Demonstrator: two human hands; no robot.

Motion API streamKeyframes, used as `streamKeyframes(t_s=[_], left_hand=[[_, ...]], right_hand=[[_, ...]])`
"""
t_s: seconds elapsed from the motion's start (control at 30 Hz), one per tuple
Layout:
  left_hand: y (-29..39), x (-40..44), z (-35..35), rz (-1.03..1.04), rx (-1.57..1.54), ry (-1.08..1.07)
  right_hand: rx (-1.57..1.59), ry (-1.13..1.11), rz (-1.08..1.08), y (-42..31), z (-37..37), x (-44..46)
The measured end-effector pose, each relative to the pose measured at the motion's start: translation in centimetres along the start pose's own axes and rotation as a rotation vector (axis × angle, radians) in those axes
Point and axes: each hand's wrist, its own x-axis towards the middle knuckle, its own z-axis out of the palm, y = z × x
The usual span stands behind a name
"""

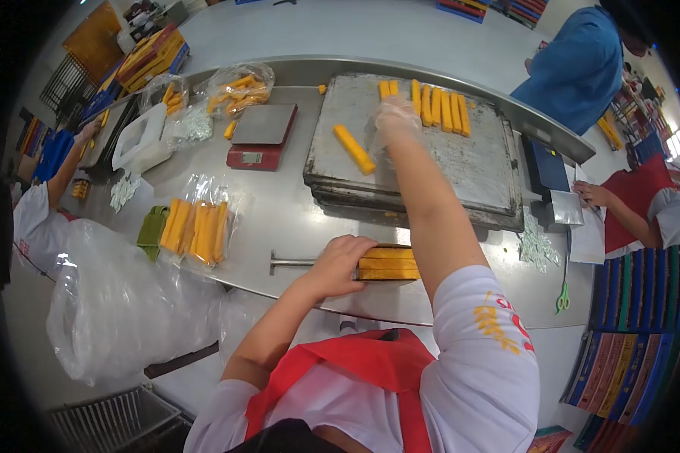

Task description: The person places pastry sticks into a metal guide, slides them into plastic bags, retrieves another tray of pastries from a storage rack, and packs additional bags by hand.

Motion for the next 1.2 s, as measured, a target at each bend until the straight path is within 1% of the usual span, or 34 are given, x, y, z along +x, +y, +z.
streamKeyframes(t_s=[0.07,0.13,0.17,0.23,0.27,0.33,0.47,0.53,0.57,0.63,0.67,0.7,0.73,0.77,0.8,0.87,0.93,0.97,1.03,1.1,1.13,1.17,1.2], left_hand=[[-0.2,-0.1,0.1,-0.001,-0.003,0.018],[-0.1,-0.1,0.3,0.0,-0.017,0.029],[0.0,-0.2,0.3,0.0,-0.011,0.034],[-0.2,0.0,0.2,-0.005,-0.009,0.039],[-0.2,0.0,0.2,-0.008,-0.017,0.031],[-0.2,0.0,0.3,-0.011,-0.033,0.013],[-0.2,0.4,0.7,-0.031,-0.013,-0.015],[-0.2,0.7,0.8,-0.043,-0.016,-0.041],[-0.3,0.8,0.7,-0.045,-0.025,-0.066],[-0.3,0.7,0.6,0.025,0.119,0.018],[-0.3,0.6,0.3,0.02,0.108,-0.008],[-0.2,0.6,-0.1,-0.029,0.15,0.007],[-0.3,0.5,-0.3,-0.079,0.192,0.027],[-0.7,0.5,-0.3,-0.081,0.187,0.018],[-1.1,0.6,-0.3,-0.146,0.114,-0.023],[-0.6,1.0,-1.0,-0.265,-0.029,-0.137],[-0.3,1.4,-1.5,-0.271,-0.038,-0.174],[-0.3,1.7,-1.8,-0.278,-0.047,-0.208],[-1.5,1.9,-1.5,-0.235,-0.025,-0.207],[-1.8,2.2,-1.4,-0.183,-0.031,-0.21],[-1.0,2.6,-1.9,-0.265,-0.09,-0.27],[-1.1,2.7,-1.8,-0.245,-0.107,-0.29],[-0.9,2.7,-1.5,-0.234,-0.095,-0.288]], right_hand=[[-0.015,-0.017,0.034,0.5,0.7,-0.2],[-0.187,0.134,-0.304,2.0,2.0,-0.9],[-0.186,0.122,-0.304,2.4,2.6,-1.0],[0.091,-0.111,0.011,1.7,0.6,-3.1],[0.089,-0.122,0.014,2.1,0.8,-4.7],[0.351,-0.049,-0.148,3.1,1.0,-7.6],[0.313,-0.021,-0.075,1.1,1.1,-9.2],[0.21,-0.006,-0.228,0.8,0.8,-9.6],[0.217,-0.02,-0.206,1.6,1.3,-9.1],[0.302,0.015,-0.151,3.0,2.6,-8.6],[0.31,-0.002,-0.129,4.3,3.0,-9.7],[0.525,-0.058,-0.205,6.3,2.5,-10.9],[0.741,-0.176,-0.264,8.3,1.5,-12.4],[0.956,-0.311,-0.3,10.4,0.6,-13.9],[1.167,-0.511,-0.319,12.4,-0.4,-16.1],[1.445,-0.871,-0.206,15.4,-0.2,-19.7],[1.087,-0.841,-0.072,17.7,0.4,-22.2],[1.083,-0.829,-0.074,18.2,1.0,-23.3],[0.699,-0.409,-0.296,19.3,2.4,-25.0],[0.623,-0.269,-0.503,18.2,4.2,-25.7],[0.695,-0.243,-0.473,16.7,5.1,-26.6],[0.766,-0.218,-0.447,15.3,5.5,-27.0],[0.753,-0.199,-0.449,14.4,4.5,-26.4]])
